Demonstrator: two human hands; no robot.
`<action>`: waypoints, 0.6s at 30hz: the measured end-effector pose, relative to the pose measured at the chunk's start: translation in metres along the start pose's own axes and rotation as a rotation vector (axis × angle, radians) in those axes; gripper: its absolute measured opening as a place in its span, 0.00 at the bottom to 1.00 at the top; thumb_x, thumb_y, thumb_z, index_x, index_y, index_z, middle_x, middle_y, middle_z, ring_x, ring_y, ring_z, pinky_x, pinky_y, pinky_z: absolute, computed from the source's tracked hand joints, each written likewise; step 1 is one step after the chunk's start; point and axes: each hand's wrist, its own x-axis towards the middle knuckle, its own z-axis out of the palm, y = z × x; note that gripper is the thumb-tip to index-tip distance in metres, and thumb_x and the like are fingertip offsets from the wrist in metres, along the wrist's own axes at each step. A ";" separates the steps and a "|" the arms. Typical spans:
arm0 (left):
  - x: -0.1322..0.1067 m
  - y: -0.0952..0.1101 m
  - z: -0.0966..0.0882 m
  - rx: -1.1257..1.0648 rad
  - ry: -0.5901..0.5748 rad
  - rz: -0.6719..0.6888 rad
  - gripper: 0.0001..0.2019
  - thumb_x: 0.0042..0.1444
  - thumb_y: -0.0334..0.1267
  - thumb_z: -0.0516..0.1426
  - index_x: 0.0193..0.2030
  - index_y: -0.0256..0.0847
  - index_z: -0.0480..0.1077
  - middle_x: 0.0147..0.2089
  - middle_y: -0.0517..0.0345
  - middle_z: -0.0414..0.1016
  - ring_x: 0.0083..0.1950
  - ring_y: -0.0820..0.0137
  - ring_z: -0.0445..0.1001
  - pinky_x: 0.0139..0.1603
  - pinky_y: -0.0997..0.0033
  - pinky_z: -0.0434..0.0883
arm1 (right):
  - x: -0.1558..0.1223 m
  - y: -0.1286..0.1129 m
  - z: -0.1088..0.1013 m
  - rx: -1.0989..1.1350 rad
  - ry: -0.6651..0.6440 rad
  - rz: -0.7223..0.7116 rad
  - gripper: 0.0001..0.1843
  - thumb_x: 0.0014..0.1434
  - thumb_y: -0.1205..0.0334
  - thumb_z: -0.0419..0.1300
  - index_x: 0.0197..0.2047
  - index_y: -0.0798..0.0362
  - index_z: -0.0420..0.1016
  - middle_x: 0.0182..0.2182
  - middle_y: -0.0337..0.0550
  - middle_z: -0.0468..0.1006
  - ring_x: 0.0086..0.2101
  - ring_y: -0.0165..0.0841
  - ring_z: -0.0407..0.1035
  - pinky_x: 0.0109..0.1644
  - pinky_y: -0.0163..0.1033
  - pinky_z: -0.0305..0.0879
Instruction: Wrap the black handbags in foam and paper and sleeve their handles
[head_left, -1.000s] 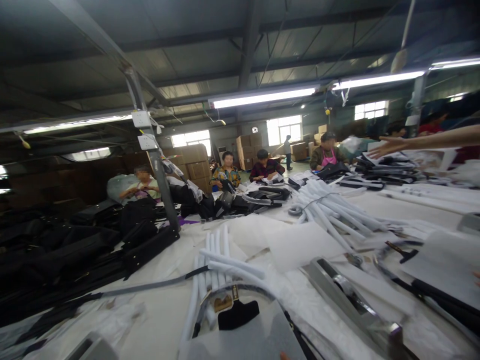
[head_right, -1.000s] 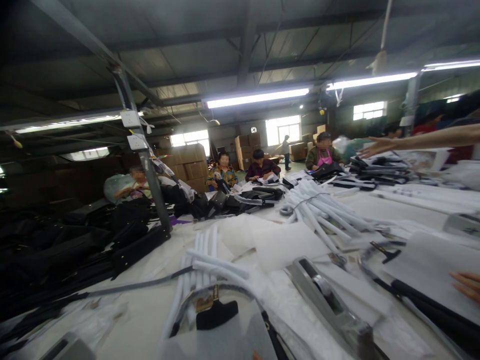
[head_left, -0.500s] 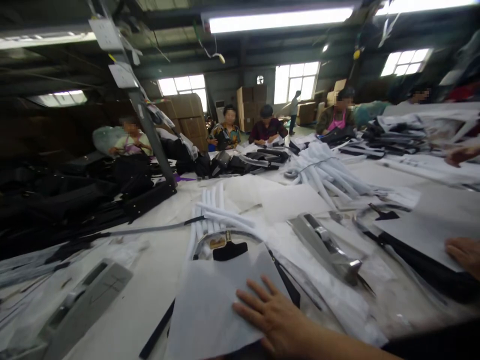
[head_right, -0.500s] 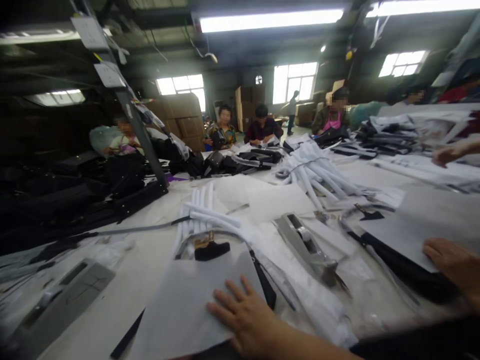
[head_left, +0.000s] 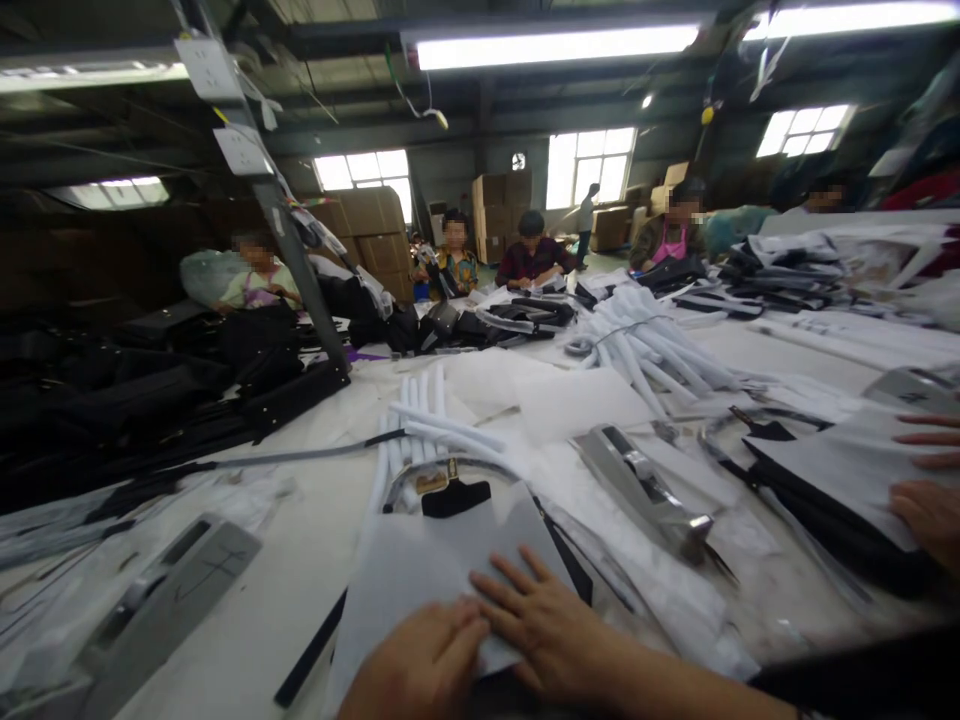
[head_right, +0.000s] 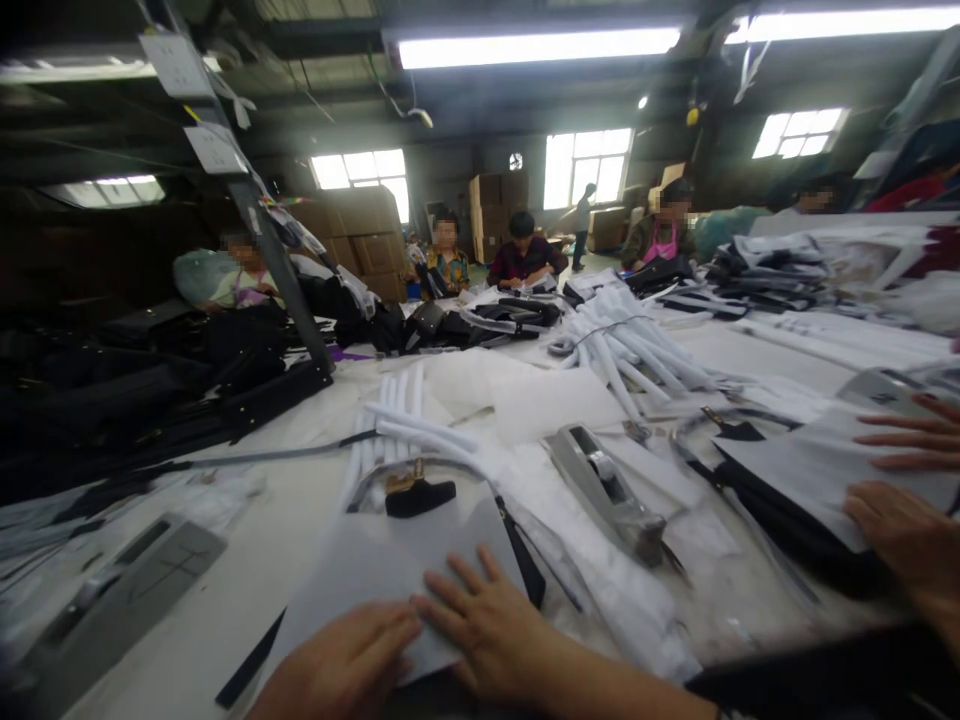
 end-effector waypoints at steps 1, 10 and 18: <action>0.008 -0.005 -0.002 0.047 0.009 -0.009 0.18 0.69 0.34 0.48 0.62 0.45 0.67 0.59 0.49 0.75 0.59 0.62 0.74 0.64 0.56 0.69 | 0.000 -0.004 -0.002 0.003 -0.016 0.026 0.40 0.66 0.50 0.56 0.75 0.41 0.42 0.72 0.45 0.50 0.69 0.54 0.44 0.70 0.69 0.35; -0.002 -0.037 0.024 0.085 -0.073 0.025 0.25 0.67 0.38 0.54 0.69 0.41 0.57 0.69 0.45 0.65 0.69 0.59 0.64 0.66 0.51 0.66 | 0.005 -0.007 0.000 -0.061 -0.092 0.079 0.42 0.61 0.60 0.58 0.75 0.48 0.45 0.73 0.46 0.45 0.70 0.50 0.38 0.71 0.64 0.27; -0.006 -0.056 0.029 -0.017 -0.046 0.035 0.23 0.70 0.41 0.48 0.70 0.45 0.56 0.69 0.51 0.66 0.68 0.65 0.65 0.66 0.54 0.66 | 0.004 -0.007 -0.016 -0.045 -0.098 0.092 0.43 0.67 0.38 0.51 0.75 0.50 0.42 0.73 0.49 0.46 0.71 0.46 0.39 0.72 0.59 0.30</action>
